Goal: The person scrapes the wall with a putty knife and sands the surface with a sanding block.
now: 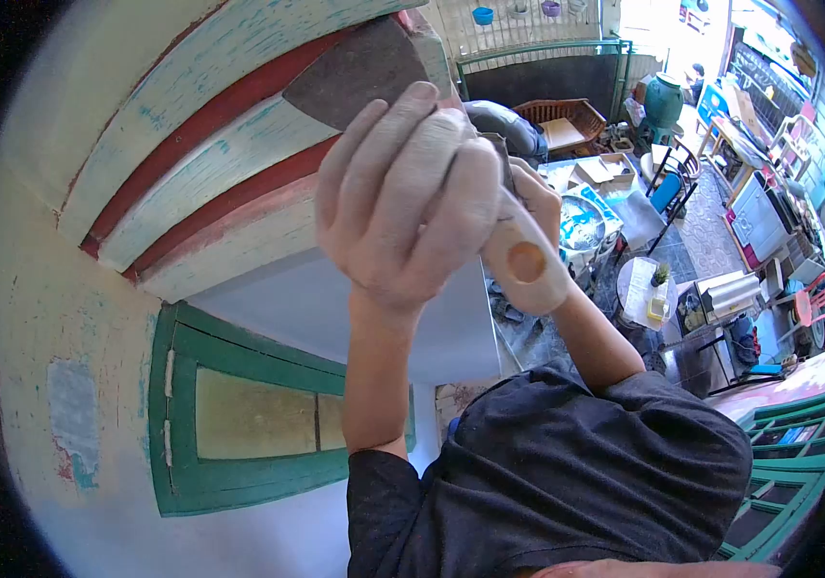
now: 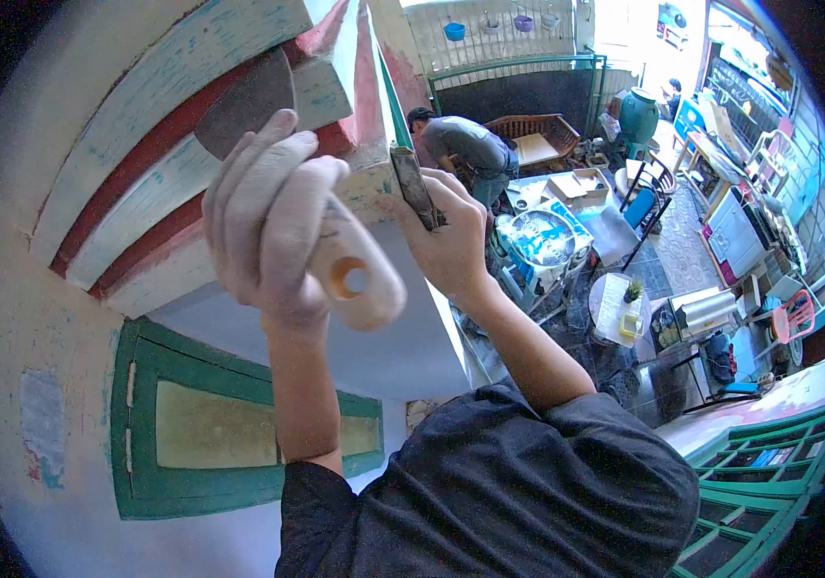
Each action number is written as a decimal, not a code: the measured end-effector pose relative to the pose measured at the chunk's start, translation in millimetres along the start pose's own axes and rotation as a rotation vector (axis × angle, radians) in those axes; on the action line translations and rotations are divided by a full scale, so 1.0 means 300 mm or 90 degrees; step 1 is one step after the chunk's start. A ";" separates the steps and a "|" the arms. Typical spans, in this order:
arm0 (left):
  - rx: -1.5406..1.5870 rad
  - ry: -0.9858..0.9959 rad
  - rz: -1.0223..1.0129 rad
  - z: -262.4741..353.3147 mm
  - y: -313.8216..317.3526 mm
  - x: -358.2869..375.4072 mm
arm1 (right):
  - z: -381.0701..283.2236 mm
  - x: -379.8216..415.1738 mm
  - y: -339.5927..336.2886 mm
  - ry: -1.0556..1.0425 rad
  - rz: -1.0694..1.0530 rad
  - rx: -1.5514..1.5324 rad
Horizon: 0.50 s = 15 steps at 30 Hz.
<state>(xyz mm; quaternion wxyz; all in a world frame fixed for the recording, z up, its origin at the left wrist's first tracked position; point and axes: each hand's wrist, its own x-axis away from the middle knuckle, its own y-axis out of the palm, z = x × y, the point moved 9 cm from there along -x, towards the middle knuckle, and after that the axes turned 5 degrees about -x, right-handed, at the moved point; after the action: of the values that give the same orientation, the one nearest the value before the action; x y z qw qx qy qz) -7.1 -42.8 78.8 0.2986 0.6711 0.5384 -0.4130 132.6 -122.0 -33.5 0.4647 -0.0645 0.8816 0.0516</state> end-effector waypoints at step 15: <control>0.132 0.029 0.007 0.009 0.015 -0.042 | -0.093 0.008 -0.039 0.094 0.076 -0.089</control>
<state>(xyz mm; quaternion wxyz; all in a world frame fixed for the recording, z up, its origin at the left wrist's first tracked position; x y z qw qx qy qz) -4.3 -52.2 88.5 0.2179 0.7106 0.4955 -0.4496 110.4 -137.8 -20.2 0.3890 -0.0475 0.9100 0.1353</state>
